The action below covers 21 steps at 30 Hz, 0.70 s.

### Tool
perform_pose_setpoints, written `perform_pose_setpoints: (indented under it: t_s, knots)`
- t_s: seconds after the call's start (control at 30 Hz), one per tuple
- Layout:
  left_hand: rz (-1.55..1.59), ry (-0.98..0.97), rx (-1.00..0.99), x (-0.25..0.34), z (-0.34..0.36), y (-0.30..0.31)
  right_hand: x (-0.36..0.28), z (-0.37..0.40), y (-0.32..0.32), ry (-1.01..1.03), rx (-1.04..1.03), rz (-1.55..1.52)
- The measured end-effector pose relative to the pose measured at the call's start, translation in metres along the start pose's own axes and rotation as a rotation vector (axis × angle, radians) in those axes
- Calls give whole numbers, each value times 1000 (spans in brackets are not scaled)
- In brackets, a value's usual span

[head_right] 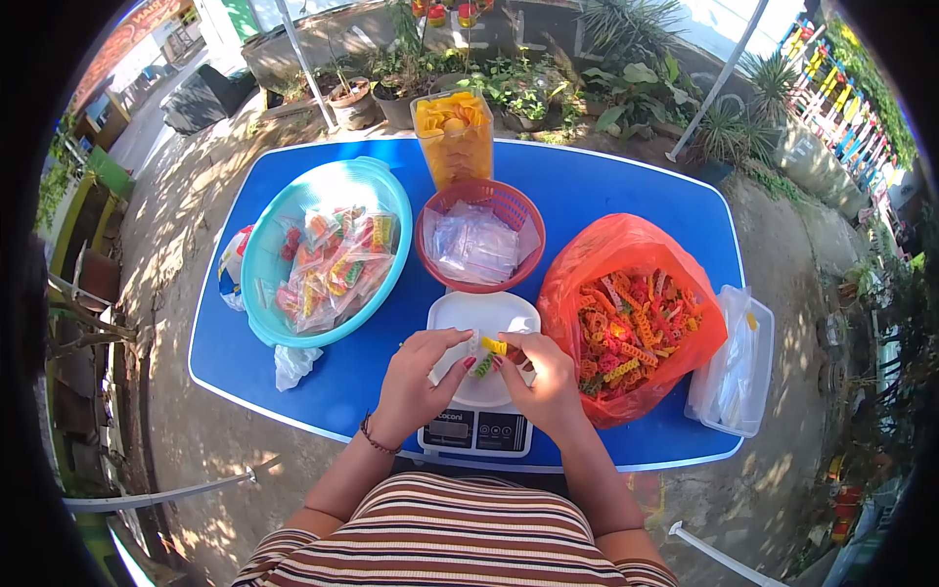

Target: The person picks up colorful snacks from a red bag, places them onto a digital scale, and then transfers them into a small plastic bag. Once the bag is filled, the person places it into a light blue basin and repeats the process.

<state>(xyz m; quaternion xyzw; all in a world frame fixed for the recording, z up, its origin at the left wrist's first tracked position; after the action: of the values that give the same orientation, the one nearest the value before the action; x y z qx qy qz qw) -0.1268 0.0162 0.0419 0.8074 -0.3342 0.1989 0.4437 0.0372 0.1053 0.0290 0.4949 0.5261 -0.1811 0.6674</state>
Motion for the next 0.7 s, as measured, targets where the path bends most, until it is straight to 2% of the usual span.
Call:
perform_pose_setpoints:
  t_s: [0.1, 0.3, 0.4, 0.5, 0.6, 0.7]
  knots:
    - [-91, -43, 6, -4, -3, 0, -21, -6, 1, 180, 55, 259]
    - [-160, -37, 55, -10, -14, 8, -38, -34, -7, 262, 176, 430]
    - [-144, -36, 64, -9, -12, 7, -34, -40, -18, 221, 130, 504]
    - [-139, -25, 93, -8, -4, 7, -34, -39, -15, 269, 182, 352]
    - [-187, -32, 198, 0, 9, 13, -52, -19, -2, 420, 392, 259]
    - [-228, -91, 288, 9, 17, 18, -50, 3, -3, 545, 366, 163]
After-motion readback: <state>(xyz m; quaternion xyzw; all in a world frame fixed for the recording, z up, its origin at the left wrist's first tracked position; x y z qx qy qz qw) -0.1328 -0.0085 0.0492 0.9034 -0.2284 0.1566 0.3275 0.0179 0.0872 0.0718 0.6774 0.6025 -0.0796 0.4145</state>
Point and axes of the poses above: each hand's wrist, its own z-axis away from the middle knuckle, its own y-axis out of the back of the hand, x = y × z, the point moved 5 cm from there along -z, towards the middle knuckle, and after that the axes turned 15 degrees about -y, right-handed, at the moved point
